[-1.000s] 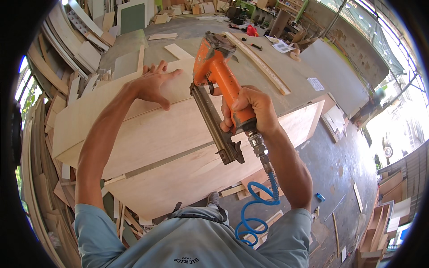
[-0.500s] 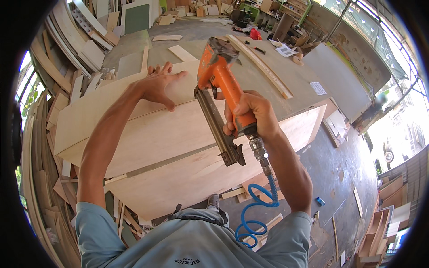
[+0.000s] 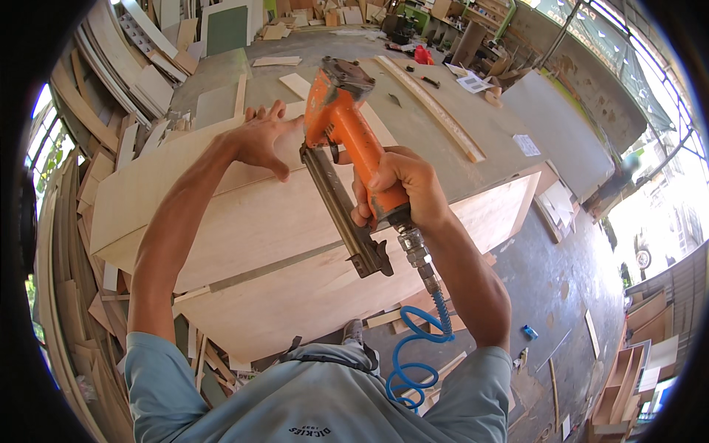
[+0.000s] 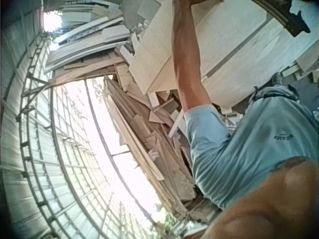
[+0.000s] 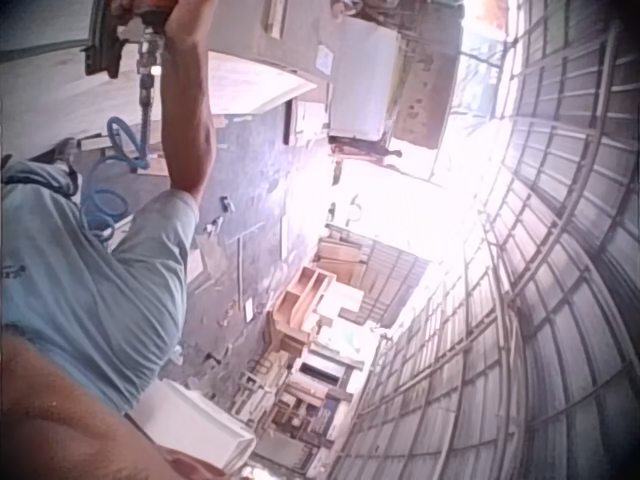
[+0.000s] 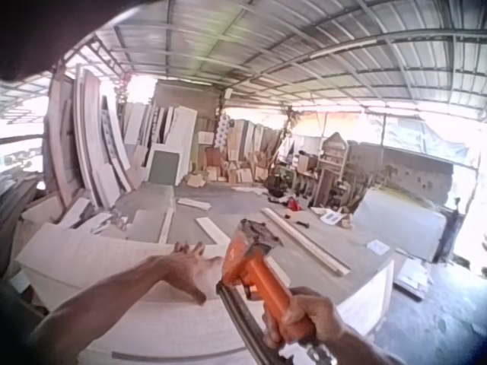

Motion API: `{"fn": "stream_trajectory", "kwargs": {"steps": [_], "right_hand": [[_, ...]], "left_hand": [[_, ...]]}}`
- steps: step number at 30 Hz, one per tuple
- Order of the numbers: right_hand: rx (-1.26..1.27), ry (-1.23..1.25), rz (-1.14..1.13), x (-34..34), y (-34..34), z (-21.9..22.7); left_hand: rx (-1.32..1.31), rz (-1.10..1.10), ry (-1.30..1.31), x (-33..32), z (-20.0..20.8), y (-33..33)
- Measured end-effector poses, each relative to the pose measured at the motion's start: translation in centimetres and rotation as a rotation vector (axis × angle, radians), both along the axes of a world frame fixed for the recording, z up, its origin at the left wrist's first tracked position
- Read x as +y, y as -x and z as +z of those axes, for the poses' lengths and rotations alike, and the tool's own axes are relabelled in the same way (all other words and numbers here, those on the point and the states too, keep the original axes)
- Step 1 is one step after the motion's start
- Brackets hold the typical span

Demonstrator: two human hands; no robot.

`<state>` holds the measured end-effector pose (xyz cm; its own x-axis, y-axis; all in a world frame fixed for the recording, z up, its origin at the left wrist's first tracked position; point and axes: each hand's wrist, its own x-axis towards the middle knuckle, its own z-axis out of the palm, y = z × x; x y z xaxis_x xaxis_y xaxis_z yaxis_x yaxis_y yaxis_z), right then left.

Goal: The person aligns wooden panels on a work table, fastens them using a nail gun, and then moves a long wooden component onto a larger cabinet structure.

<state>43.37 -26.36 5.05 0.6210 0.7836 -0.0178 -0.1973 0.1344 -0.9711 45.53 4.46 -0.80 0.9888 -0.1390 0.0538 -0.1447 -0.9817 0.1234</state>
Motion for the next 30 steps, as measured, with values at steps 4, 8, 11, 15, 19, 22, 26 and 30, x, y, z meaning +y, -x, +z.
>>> {"fn": "stream_trajectory", "kwargs": {"steps": [4, 8, 11, 15, 19, 22, 26, 30], "right_hand": [[0.001, 0.029, 0.028, 0.7, 0.4, 0.3], [-0.014, 0.035, 0.033, 1.5, 0.8, 0.0], [-0.009, 0.041, 0.033, 1.4, 0.8, 0.1], [-0.012, 0.026, 0.035, 1.5, 0.8, -0.1], [-0.005, 0.030, 0.037, 1.6, 0.9, 0.0], [-0.022, 0.053, 0.038, 1.6, 0.8, -0.1], [-0.066, 0.093, -0.014, 1.1, 1.2, -0.1], [-0.169, 0.042, -0.182, -2.5, 2.9, -1.3]], "left_hand": [[0.034, -0.006, 0.036, -0.2, 0.2, 0.0], [0.044, 0.000, 0.043, 0.1, 0.3, 0.5], [0.016, 0.012, 0.043, -0.2, 0.1, 0.4], [0.053, 0.014, 0.043, -0.1, 0.3, 0.4], [0.042, 0.005, 0.038, -0.1, 0.3, 0.5], [0.099, 0.013, 0.030, -0.3, 1.1, 0.7], [0.098, 0.014, 0.036, 0.0, 1.1, 1.1], [0.101, -0.006, 0.044, 0.0, 0.7, 0.4]]}}
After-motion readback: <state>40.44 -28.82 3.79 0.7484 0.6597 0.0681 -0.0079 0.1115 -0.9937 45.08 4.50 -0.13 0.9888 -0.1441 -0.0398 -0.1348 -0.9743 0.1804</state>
